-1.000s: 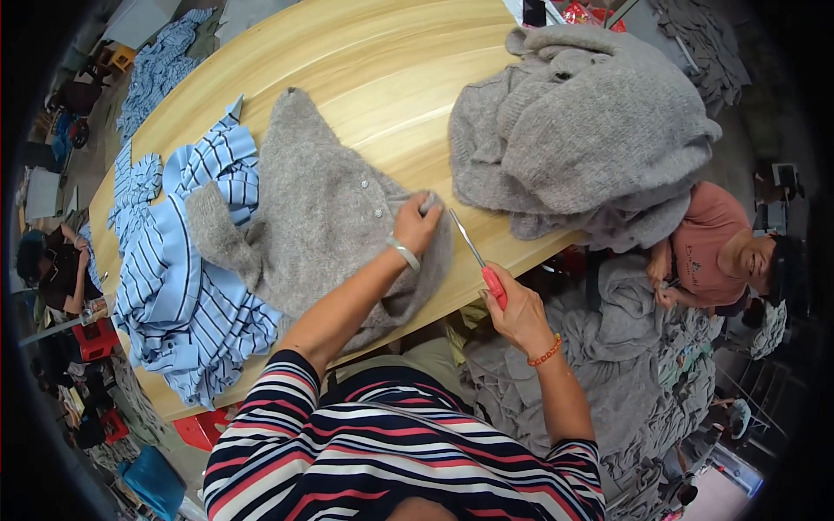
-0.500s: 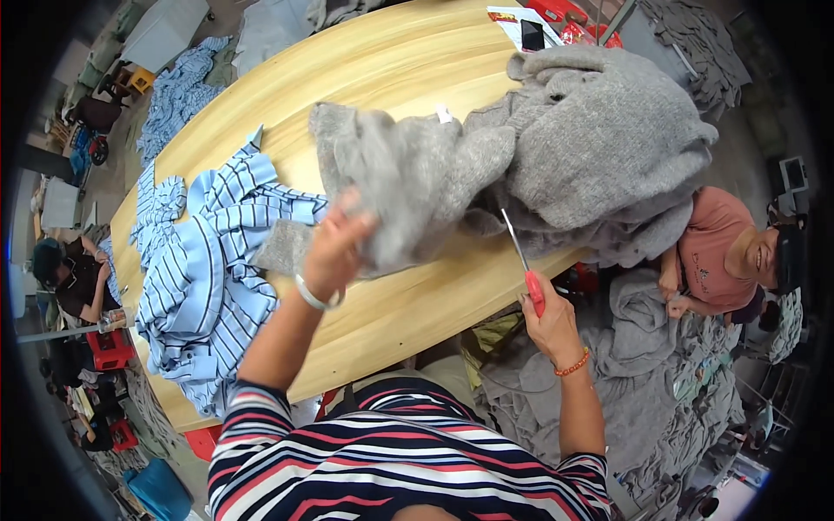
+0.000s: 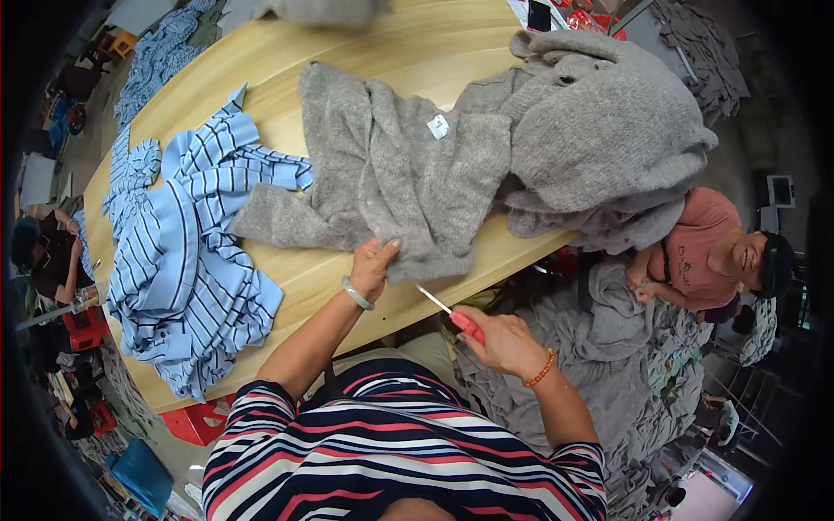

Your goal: Trimming loose threads and inspecting finished garments at a workbench in a sewing factory.

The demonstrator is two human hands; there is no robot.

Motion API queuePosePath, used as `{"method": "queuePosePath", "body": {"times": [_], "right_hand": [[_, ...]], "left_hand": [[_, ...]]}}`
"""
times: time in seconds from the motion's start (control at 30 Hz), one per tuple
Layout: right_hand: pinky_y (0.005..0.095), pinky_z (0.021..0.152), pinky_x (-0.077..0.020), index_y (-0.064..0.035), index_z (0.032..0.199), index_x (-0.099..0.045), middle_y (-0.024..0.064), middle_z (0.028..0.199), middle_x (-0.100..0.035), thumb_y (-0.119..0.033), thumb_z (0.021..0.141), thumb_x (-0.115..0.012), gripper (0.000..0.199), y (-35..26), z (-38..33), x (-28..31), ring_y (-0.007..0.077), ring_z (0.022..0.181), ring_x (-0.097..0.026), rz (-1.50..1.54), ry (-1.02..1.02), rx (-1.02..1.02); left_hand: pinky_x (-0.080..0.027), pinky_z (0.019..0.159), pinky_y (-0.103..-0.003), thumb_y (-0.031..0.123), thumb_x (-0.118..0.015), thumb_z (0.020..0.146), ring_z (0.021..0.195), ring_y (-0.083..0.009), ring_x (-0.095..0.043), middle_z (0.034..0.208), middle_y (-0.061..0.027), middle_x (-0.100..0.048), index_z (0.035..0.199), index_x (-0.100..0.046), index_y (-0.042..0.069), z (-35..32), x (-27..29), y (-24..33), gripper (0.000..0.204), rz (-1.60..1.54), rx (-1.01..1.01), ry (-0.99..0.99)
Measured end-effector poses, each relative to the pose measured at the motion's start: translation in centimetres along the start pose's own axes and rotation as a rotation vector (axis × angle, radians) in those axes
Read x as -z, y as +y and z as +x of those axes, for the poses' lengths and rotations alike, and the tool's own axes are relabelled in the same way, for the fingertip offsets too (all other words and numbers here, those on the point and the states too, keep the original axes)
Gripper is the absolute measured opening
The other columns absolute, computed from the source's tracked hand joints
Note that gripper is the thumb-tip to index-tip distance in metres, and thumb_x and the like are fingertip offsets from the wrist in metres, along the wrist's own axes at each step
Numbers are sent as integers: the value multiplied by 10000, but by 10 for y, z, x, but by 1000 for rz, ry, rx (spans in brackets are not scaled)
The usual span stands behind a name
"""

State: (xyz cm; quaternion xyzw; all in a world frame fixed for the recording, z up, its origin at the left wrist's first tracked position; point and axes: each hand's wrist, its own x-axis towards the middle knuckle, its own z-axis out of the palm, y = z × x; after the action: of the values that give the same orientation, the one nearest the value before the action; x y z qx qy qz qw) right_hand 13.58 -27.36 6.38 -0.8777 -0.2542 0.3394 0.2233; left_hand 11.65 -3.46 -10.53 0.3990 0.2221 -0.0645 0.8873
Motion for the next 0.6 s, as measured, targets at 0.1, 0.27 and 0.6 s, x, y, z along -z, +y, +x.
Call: {"method": "queuePosePath", "body": {"times": [0.1,0.27,0.6], "right_hand": [[497,706,-488,-138,1237,-525,216,794,-651,-275,866,-596,402,-5,-3,0,414,764,-630,-87,-78,-62],[488,693,-490,-135,1243,-511,209,792,-653,-278,872,-595,407,-9,-1,-3,409,756,-632,-27,-94,29],[488,695,-497,-113,1237,-497,207,798,-653,-251,866,-590,407,3,1,-12,404,756,-631,-36,2,8]], "left_hand": [[-536,762,-305,96,-616,905,834,-153,-656,949,-70,-681,1081,-604,1,2,10,4,201,12,-37,30],[-524,793,-300,98,-623,901,871,-151,-647,983,-69,-674,1095,-598,7,-3,11,-11,216,-11,25,11],[-495,877,-308,107,-618,905,961,-148,-620,1055,-62,-649,1115,-571,22,-3,35,7,232,-290,257,92]]}}
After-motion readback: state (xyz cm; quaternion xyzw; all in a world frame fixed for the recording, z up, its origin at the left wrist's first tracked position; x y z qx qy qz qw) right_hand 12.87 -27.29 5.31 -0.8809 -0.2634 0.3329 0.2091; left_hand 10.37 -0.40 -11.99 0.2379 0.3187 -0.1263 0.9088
